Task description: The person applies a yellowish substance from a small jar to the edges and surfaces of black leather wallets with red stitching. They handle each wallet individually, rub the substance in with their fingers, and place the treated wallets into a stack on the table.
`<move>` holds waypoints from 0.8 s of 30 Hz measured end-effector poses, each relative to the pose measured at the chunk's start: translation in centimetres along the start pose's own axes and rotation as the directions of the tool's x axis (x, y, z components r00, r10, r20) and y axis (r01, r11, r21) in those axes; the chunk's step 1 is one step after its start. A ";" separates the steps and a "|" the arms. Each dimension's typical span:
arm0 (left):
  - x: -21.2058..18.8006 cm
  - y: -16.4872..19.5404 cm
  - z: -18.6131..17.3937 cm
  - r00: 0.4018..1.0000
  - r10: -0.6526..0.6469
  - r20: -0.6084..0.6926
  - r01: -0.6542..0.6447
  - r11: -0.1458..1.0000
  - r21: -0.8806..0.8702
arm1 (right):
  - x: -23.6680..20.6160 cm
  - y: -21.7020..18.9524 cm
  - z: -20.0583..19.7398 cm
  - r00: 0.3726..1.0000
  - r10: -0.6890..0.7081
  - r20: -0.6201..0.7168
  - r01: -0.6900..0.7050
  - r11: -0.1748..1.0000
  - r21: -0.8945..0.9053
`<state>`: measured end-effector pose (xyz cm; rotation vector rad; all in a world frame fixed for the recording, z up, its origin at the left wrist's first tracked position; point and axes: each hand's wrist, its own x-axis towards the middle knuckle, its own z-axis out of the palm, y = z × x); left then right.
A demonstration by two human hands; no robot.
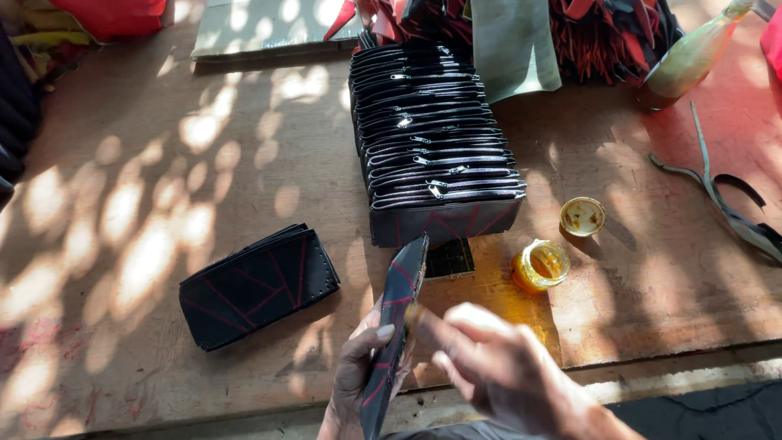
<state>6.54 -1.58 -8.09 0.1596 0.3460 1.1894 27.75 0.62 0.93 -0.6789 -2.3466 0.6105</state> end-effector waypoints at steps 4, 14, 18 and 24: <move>0.3 0.2 0.3 0.999 0.000 -0.049 -0.003 0.998 -0.059 | -0.2 -0.9 0.6 0.984 -0.178 -0.014 0.173 0.973 -0.154; -0.7 0.4 2.0 0.998 -0.021 -0.067 0.020 1.000 -0.014 | 1.8 2.0 -0.4 0.951 0.308 0.023 -0.307 0.933 0.190; -0.6 1.0 2.7 0.993 0.009 -0.122 -0.010 1.000 -0.004 | -0.8 0.3 1.0 0.880 0.320 0.350 -0.417 0.875 0.247; -2.2 1.3 4.2 0.990 -0.028 -0.138 0.005 0.986 -0.167 | -1.9 -0.7 -2.6 0.982 0.110 0.156 -0.100 0.992 -0.072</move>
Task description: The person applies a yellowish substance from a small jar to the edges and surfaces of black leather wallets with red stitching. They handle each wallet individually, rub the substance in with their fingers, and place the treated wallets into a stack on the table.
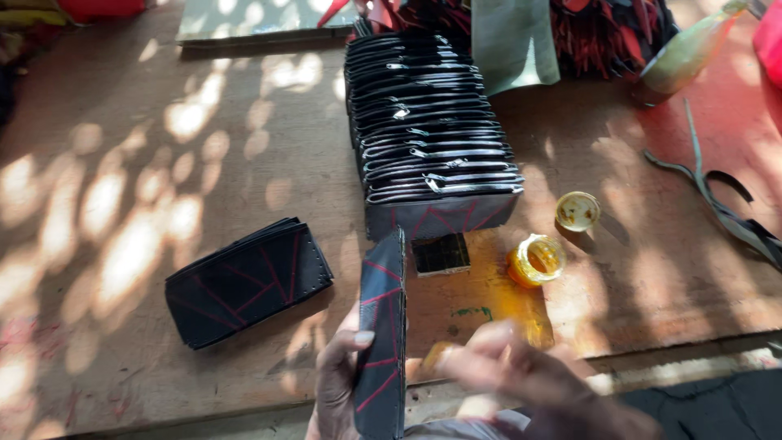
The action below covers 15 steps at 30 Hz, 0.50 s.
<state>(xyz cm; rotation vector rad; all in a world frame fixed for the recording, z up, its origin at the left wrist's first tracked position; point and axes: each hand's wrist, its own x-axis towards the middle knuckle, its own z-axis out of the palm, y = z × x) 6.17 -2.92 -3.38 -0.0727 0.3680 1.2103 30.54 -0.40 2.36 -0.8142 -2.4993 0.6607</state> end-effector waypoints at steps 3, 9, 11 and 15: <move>-0.2 0.0 -0.8 1.000 0.003 -0.005 -0.003 1.000 0.018 | -0.9 2.4 -4.7 0.958 0.227 -0.177 -0.268 0.926 -0.265; 0.3 -1.7 -3.9 0.985 0.166 -0.050 -0.164 0.986 0.036 | -0.5 7.5 -6.8 0.944 0.328 -0.040 -0.299 0.798 -0.523; 0.0 -1.9 -4.2 0.973 0.182 -0.144 -0.170 0.981 0.090 | 0.1 8.2 -6.5 0.936 0.352 0.000 -0.300 0.798 -0.523; -0.6 -1.9 -3.6 0.993 0.111 0.047 -0.114 0.991 0.067 | 1.4 8.6 -6.0 0.935 0.347 0.076 -0.280 0.851 -0.444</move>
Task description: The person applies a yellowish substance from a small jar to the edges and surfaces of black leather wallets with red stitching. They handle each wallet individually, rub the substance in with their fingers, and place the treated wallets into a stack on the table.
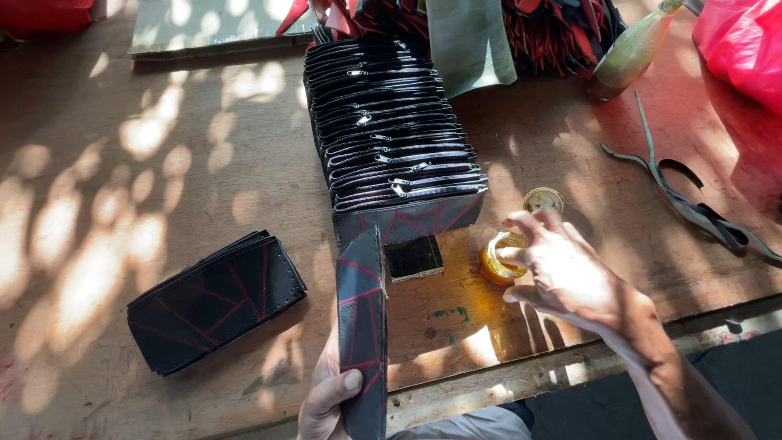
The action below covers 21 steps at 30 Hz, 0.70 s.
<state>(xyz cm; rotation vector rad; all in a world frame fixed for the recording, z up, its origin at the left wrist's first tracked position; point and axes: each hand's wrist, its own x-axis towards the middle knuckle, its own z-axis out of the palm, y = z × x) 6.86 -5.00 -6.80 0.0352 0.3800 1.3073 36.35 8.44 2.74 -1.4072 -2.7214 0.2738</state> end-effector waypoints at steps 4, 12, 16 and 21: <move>0.6 -0.1 0.4 0.997 -0.057 0.058 0.058 0.998 -0.015 | -1.3 0.2 -0.7 0.999 0.041 -0.027 -0.041 0.999 -0.006; 1.0 -1.0 -0.2 0.992 -0.123 -0.002 0.123 0.992 0.042 | -0.9 1.5 1.3 0.996 -0.048 -0.080 0.056 0.994 0.099; 0.9 -1.0 -0.4 0.995 -0.049 -0.091 0.058 0.993 0.104 | -1.2 1.9 1.4 0.996 -0.045 -0.077 0.049 0.997 0.055; 0.9 -0.3 -1.3 0.990 -0.108 0.095 0.097 0.990 0.106 | -4.9 0.6 -0.4 0.965 -0.015 -0.262 0.020 1.000 0.017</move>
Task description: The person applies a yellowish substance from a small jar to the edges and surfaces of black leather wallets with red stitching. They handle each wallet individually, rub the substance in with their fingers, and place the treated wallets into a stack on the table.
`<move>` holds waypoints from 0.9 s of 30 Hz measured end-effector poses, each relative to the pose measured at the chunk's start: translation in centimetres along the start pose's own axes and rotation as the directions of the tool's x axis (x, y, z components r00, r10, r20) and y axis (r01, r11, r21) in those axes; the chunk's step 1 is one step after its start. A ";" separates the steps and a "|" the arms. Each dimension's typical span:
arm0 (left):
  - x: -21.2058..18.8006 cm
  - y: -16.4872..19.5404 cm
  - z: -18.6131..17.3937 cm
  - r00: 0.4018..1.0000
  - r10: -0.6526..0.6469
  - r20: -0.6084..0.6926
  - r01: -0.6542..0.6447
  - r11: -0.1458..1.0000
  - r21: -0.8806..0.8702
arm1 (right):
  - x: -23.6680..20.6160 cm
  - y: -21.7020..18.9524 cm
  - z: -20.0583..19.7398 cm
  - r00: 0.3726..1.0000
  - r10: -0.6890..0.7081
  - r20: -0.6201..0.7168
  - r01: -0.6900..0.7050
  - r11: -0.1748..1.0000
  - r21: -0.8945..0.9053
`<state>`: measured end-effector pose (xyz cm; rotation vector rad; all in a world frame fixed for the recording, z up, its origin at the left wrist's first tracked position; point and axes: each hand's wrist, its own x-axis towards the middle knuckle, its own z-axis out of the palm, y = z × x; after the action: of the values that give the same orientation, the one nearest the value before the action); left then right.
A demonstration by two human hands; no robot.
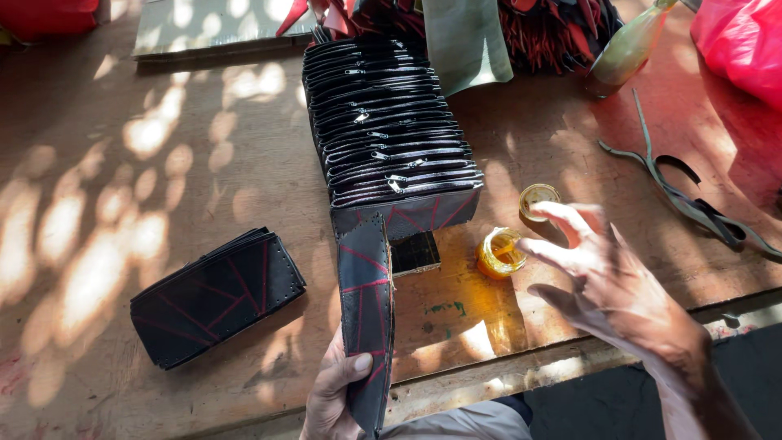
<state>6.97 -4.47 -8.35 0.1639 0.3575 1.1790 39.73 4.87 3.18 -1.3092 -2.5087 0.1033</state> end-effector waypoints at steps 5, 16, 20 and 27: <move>0.7 -0.5 -0.3 0.999 0.013 -0.035 -0.012 1.000 0.026 | -0.8 -2.1 -1.1 0.977 0.210 0.038 -0.193 0.793 0.578; 1.4 -0.3 0.1 0.997 0.058 -0.051 -0.058 0.998 0.012 | -4.1 -5.6 -0.7 0.922 0.295 -0.249 -0.225 0.935 0.275; 1.2 0.1 0.6 0.996 0.066 -0.064 -0.061 0.995 0.075 | -1.5 -8.9 3.4 0.972 -0.124 0.197 -0.117 0.471 0.874; 0.9 0.5 1.2 0.994 0.099 -0.047 -0.094 0.990 0.108 | 1.0 -10.5 6.0 0.936 -0.275 0.220 -0.122 0.332 0.935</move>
<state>7.26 -3.37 -7.28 0.2453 0.4624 1.2620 29.07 0.05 -0.12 -0.6230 -1.9898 1.6565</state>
